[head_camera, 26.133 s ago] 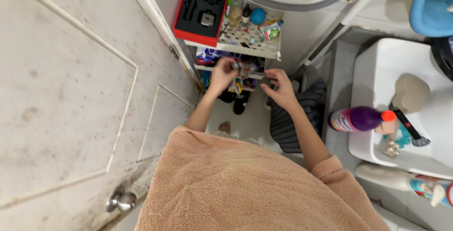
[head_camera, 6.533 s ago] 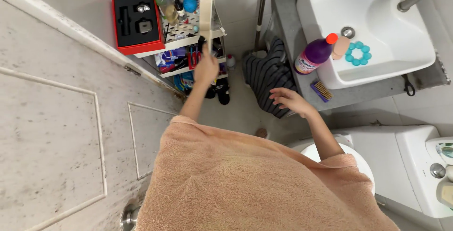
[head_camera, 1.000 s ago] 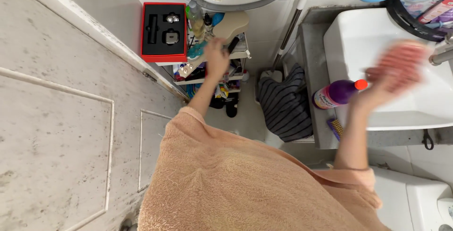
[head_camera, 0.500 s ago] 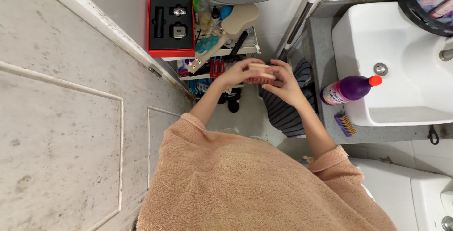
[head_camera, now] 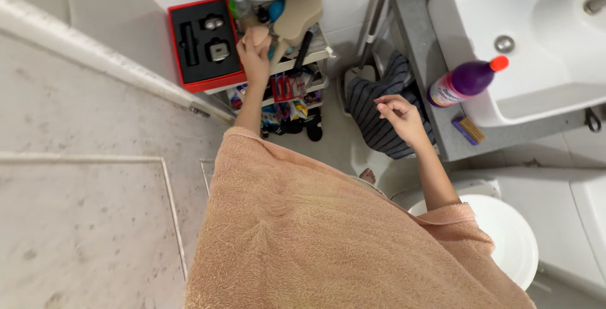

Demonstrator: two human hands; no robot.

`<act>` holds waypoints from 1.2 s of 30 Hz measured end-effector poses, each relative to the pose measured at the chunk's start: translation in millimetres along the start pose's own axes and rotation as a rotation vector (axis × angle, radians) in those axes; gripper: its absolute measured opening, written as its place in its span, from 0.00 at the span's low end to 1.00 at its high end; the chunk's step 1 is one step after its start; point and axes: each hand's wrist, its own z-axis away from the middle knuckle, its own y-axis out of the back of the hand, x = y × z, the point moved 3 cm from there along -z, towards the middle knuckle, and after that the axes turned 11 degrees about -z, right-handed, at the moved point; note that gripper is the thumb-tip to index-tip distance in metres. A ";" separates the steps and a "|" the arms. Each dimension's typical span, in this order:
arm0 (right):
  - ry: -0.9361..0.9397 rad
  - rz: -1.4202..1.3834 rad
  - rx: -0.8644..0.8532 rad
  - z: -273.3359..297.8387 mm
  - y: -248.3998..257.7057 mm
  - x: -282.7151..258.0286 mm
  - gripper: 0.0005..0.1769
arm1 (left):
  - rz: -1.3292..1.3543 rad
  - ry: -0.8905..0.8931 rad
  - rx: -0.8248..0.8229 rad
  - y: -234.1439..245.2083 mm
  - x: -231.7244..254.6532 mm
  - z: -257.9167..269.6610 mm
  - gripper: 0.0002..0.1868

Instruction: The person fills a bucket with water using a shower head, pours cleaning liquid into a sink and onto objects, and scrubs a brush and other bathroom items under running water.

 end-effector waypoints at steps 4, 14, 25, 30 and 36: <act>0.082 0.146 0.097 22.5 13.4 -18.0 0.05 | -0.227 -0.058 0.018 -4.5 9.9 1.5 0.35; 0.402 1.029 0.900 9.0 112.7 -117.9 0.29 | 0.183 -0.405 -0.054 25.4 232.1 93.0 0.17; 0.152 1.289 0.650 -0.8 148.0 -91.9 0.22 | 0.346 -0.710 -0.542 -72.0 351.1 227.8 0.45; 0.314 1.207 0.683 26.0 156.1 -127.6 0.19 | 0.512 -0.667 -0.495 -94.8 393.2 248.2 0.58; 0.333 1.223 0.703 49.5 191.8 -198.2 0.19 | 0.554 -0.618 -0.605 -72.0 450.6 254.0 0.63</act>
